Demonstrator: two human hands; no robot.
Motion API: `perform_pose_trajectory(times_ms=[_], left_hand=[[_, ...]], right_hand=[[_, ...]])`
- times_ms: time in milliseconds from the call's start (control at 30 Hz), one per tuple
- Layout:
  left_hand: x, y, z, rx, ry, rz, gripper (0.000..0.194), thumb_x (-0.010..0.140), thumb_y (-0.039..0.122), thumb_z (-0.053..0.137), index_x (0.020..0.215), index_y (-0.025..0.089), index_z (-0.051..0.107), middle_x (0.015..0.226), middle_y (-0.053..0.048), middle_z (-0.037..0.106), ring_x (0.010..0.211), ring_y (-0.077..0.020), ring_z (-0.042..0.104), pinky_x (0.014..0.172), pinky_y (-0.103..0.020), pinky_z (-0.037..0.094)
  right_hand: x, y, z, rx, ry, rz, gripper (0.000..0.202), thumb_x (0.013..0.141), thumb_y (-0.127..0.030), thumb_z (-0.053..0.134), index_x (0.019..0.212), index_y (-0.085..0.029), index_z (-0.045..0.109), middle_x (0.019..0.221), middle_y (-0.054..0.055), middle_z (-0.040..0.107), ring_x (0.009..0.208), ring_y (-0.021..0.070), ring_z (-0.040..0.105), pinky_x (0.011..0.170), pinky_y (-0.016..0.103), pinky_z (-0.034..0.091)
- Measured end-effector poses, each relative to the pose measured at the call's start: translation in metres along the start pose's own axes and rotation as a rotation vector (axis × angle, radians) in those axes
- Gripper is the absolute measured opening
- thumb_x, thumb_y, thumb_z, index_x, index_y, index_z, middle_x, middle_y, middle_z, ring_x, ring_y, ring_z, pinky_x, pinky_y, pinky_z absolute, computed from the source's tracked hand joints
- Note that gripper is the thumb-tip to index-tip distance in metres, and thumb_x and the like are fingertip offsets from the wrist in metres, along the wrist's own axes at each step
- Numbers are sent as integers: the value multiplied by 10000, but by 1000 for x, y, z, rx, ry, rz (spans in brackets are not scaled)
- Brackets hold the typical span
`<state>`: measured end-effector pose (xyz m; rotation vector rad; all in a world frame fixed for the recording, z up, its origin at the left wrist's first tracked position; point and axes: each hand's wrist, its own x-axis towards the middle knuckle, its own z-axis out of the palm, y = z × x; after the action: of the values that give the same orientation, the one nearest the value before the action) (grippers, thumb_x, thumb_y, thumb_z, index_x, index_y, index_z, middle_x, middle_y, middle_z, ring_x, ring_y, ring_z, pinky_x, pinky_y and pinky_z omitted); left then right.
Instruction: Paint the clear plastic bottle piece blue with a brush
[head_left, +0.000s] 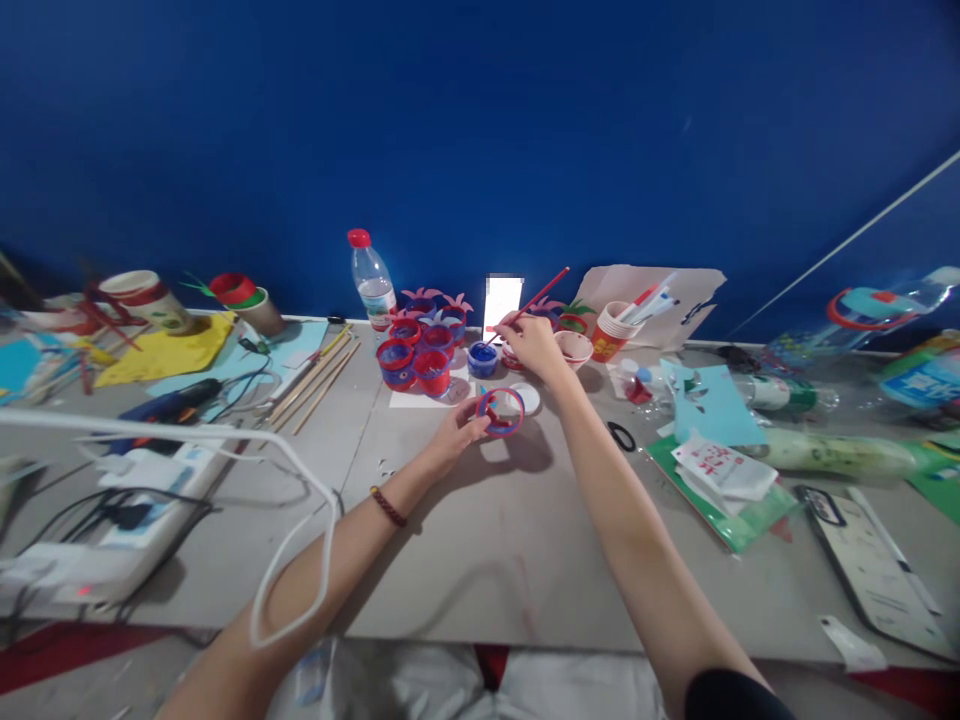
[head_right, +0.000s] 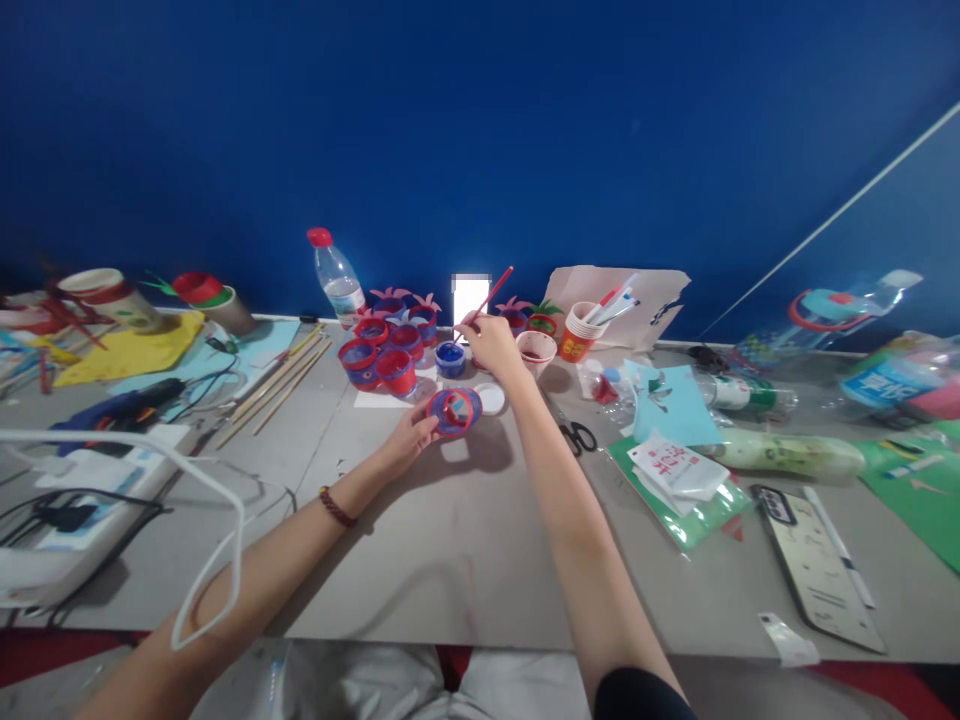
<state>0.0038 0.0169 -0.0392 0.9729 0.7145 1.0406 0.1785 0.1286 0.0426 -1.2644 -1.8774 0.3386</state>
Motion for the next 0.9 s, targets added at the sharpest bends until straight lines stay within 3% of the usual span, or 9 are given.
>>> perform_pose_trajectory(times_ms=[433, 667, 900], left_hand=[[-2, 1, -2, 85, -1, -7, 654, 634, 545, 858, 1160, 196, 690, 1154, -122, 717, 1079, -315, 674, 977, -492, 517], [-4, 5, 2, 90, -12, -11, 701, 624, 539, 863, 1189, 172, 669, 1160, -132, 710, 1091, -325, 674, 987, -488, 507], [-7, 12, 7, 76, -28, -21, 700, 598, 533, 884, 1163, 173, 680, 1196, -138, 708, 1125, -336, 663, 988, -474, 518]], right_hand=[[-4, -5, 6, -108, -46, 87, 185, 923, -270, 621, 853, -190, 772, 950, 95, 793, 946, 252, 737, 871, 314, 518], [-3, 3, 9, -42, -4, 104, 180, 915, -272, 622, 878, -190, 777, 975, 70, 795, 958, 232, 735, 892, 297, 514], [-6, -10, 5, -113, -68, 97, 195, 912, -225, 601, 855, -211, 787, 1016, 70, 793, 990, 253, 726, 904, 314, 510]])
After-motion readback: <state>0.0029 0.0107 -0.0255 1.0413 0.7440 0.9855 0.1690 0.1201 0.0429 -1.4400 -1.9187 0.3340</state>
